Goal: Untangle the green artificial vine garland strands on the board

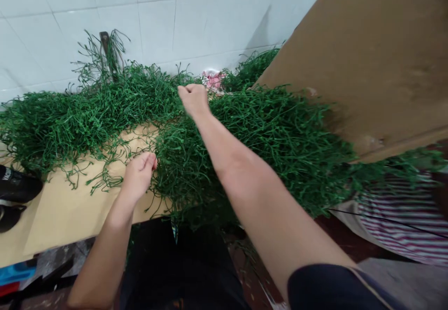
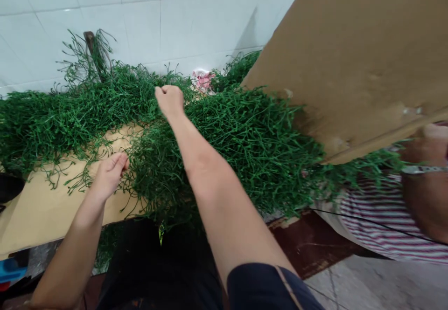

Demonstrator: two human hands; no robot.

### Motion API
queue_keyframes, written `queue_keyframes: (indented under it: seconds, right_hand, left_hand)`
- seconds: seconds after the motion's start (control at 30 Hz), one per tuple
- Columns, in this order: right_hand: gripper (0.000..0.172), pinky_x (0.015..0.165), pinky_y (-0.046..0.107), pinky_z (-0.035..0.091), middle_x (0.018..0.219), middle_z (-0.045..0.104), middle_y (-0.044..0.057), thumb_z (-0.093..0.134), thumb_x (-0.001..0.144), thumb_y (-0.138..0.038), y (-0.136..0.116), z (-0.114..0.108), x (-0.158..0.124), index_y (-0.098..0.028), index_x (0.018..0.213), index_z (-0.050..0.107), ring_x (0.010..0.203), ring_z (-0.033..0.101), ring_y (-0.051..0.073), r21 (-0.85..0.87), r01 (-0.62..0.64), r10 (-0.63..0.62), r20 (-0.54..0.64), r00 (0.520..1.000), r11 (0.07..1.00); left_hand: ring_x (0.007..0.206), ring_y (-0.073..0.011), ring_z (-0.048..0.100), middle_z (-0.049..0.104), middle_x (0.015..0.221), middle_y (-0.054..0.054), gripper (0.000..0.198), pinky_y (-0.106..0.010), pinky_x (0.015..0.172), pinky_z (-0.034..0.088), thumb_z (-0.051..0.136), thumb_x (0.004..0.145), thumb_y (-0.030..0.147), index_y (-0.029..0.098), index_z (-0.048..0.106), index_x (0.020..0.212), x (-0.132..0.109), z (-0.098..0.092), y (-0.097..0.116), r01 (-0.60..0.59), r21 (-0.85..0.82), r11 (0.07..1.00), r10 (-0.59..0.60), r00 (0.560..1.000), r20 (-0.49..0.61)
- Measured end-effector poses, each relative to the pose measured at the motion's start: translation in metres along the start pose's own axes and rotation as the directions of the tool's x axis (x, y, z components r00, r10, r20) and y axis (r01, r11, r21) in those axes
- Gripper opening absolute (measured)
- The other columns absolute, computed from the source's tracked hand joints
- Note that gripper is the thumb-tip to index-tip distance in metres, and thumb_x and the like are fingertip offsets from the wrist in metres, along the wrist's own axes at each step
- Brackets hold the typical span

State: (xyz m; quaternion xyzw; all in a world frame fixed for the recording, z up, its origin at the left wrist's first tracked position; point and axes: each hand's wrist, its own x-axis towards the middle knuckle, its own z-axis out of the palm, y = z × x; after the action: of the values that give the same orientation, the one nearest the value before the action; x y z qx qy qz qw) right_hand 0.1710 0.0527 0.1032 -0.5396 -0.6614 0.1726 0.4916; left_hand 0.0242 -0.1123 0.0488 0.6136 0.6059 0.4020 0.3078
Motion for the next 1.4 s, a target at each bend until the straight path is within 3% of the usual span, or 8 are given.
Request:
queue_keyframes:
  seconds: [0.07,0.17,0.3,0.43,0.6,0.7,1.13,1.4]
  right_hand:
    - [0.047,0.051,0.024,0.021,0.048,0.017,-0.007,0.053,0.086,-0.029,0.002,-0.013,0.002,-0.020,0.051,0.023,0.047,0.017,0.005,0.152,-0.037,0.025,0.077,0.997,0.988]
    - [0.051,0.045,0.023,0.019,0.047,0.018,-0.008,0.053,0.081,-0.053,-0.006,-0.023,-0.007,-0.021,0.054,0.023,0.043,0.018,0.004,0.378,-0.009,-0.099,0.266,0.959,0.926]
    - [0.057,0.041,0.023,0.016,0.045,0.019,-0.009,0.048,0.070,-0.072,-0.017,-0.020,-0.023,-0.021,0.056,0.024,0.040,0.018,0.003,0.498,-0.030,-0.173,0.356,0.918,0.867]
    - [0.062,0.043,0.023,0.017,0.048,0.020,-0.008,0.046,0.063,-0.077,-0.024,-0.016,-0.033,-0.020,0.052,0.025,0.046,0.020,0.003,0.504,0.085,-0.263,0.293,0.919,0.860]
    - [0.063,0.045,0.023,0.020,0.050,0.022,-0.006,0.043,0.062,-0.080,-0.032,-0.014,-0.042,-0.020,0.051,0.026,0.049,0.023,0.004,0.515,0.098,-0.300,0.325,0.897,0.852]
    - [0.063,0.045,0.023,0.019,0.051,0.020,-0.006,0.044,0.062,-0.079,-0.029,-0.013,-0.044,-0.020,0.052,0.024,0.049,0.021,0.005,0.499,0.080,-0.277,0.335,0.901,0.863]
    - [0.055,0.045,0.023,0.018,0.049,0.028,-0.007,0.051,0.068,-0.071,-0.023,-0.008,-0.048,-0.017,0.062,0.046,0.047,0.023,0.004,0.558,-0.011,-0.269,0.417,0.868,0.830]
    - [0.049,0.048,0.021,0.022,0.055,0.035,-0.009,0.075,0.058,-0.051,-0.034,-0.011,-0.065,-0.018,0.068,0.041,0.049,0.028,0.002,0.478,-0.077,-0.053,0.253,0.966,0.875]
  left_hand:
    - [0.058,-0.0128,0.044,0.047,0.057,0.001,0.031,-0.026,0.059,0.035,0.039,0.086,0.034,0.019,0.048,0.061,0.005,0.001,-0.005,0.013,0.076,0.997,-0.014,1.000,0.012]
    - [0.073,-0.0159,0.053,0.058,0.080,-0.004,0.015,-0.030,0.070,0.042,0.050,0.080,0.029,0.017,0.059,0.079,0.023,-0.003,-0.006,-0.027,0.153,0.988,0.048,0.990,-0.131]
    - [0.089,-0.0180,0.057,0.059,0.106,-0.011,0.032,-0.032,0.079,0.046,0.056,0.078,0.033,0.013,0.058,0.104,0.045,-0.012,0.011,-0.144,0.022,0.989,0.143,0.938,-0.317]
    - [0.085,-0.0146,0.058,0.063,0.098,-0.008,0.038,-0.027,0.077,0.047,0.060,0.076,0.036,0.014,0.055,0.107,0.056,-0.003,0.032,-0.162,-0.288,0.944,0.110,0.976,-0.190]
    - [0.061,-0.0085,0.052,0.059,0.069,0.000,0.016,-0.022,0.062,0.043,0.062,0.076,0.027,0.013,0.059,0.083,0.058,0.011,0.037,-0.102,-0.396,0.913,0.066,0.992,-0.103]
    - [0.054,-0.0075,0.047,0.054,0.058,0.002,0.019,-0.021,0.057,0.040,0.056,0.080,0.026,0.014,0.055,0.065,0.055,0.006,0.034,-0.123,-0.362,0.924,0.091,0.990,-0.104]
    - [0.044,-0.0049,0.044,0.052,0.052,0.006,0.014,-0.017,0.045,0.038,0.063,0.073,0.026,0.016,0.053,0.074,0.049,-0.014,0.020,-0.219,-0.470,0.855,0.089,0.955,-0.283]
    - [0.042,-0.0049,0.046,0.055,0.054,0.005,0.012,-0.017,0.044,0.038,0.061,0.076,0.022,0.017,0.050,0.078,0.045,-0.012,0.022,-0.204,-0.457,0.866,0.068,0.953,-0.296]
